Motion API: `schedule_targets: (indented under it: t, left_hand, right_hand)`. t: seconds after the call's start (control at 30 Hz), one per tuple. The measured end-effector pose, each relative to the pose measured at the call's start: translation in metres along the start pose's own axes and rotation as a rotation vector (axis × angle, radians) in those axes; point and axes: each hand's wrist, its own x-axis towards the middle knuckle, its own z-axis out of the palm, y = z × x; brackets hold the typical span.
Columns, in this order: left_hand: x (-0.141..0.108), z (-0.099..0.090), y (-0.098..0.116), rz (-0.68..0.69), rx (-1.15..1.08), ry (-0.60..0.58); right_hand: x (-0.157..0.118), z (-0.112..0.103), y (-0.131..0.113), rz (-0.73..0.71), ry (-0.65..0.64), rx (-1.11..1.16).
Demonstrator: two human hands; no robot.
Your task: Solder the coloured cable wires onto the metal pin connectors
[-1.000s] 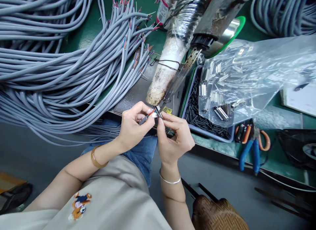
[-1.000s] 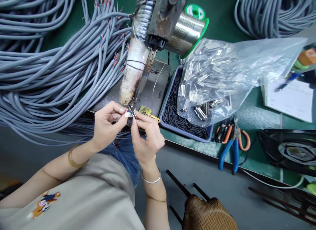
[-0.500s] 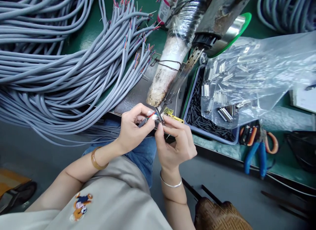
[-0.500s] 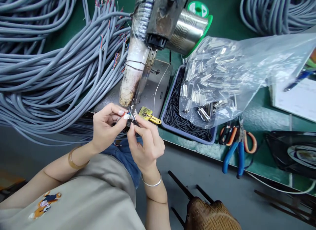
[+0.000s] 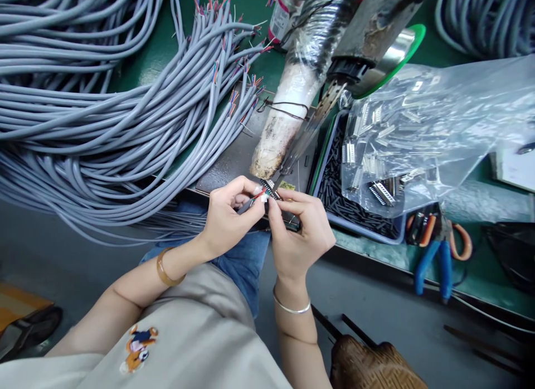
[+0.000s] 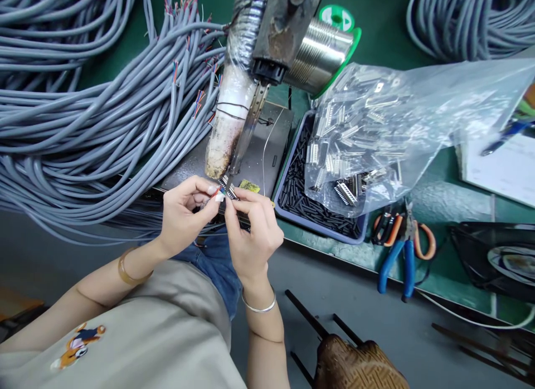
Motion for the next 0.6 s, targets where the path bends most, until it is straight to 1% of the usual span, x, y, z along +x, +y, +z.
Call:
schedule_targets:
  t: [0.1,0.17,0.33,0.4,0.47,0.6]
  left_hand:
    - [0.001,0.0,0.003,0.046,-0.015,0.018]
    - [0.002,0.001,0.005,0.048,-0.041,0.018]
    - [0.001,0.001,0.007,-0.101,-0.137,0.024]
    - [-0.001,0.001,0.006,-0.136,-0.147,0.028]
    - [-0.002,0.001,0.005,-0.129,-0.13,0.031]
    - [-0.002,0.002,0.004,-0.072,-0.091,0.031]
  right_hand:
    - [0.004,0.0,-0.003,0.002,0.005,0.013]
    - [0.004,0.0,-0.005,-0.006,0.025,0.013]
    - [-0.002,0.0,-0.004,-0.019,0.036,0.023]
    - [-0.004,0.0,-0.003,-0.029,0.032,0.023]
    - [-0.006,0.0,-0.002,-0.041,0.028,0.019]
    - [-0.006,-0.001,-0.001,-0.062,0.024,-0.002]
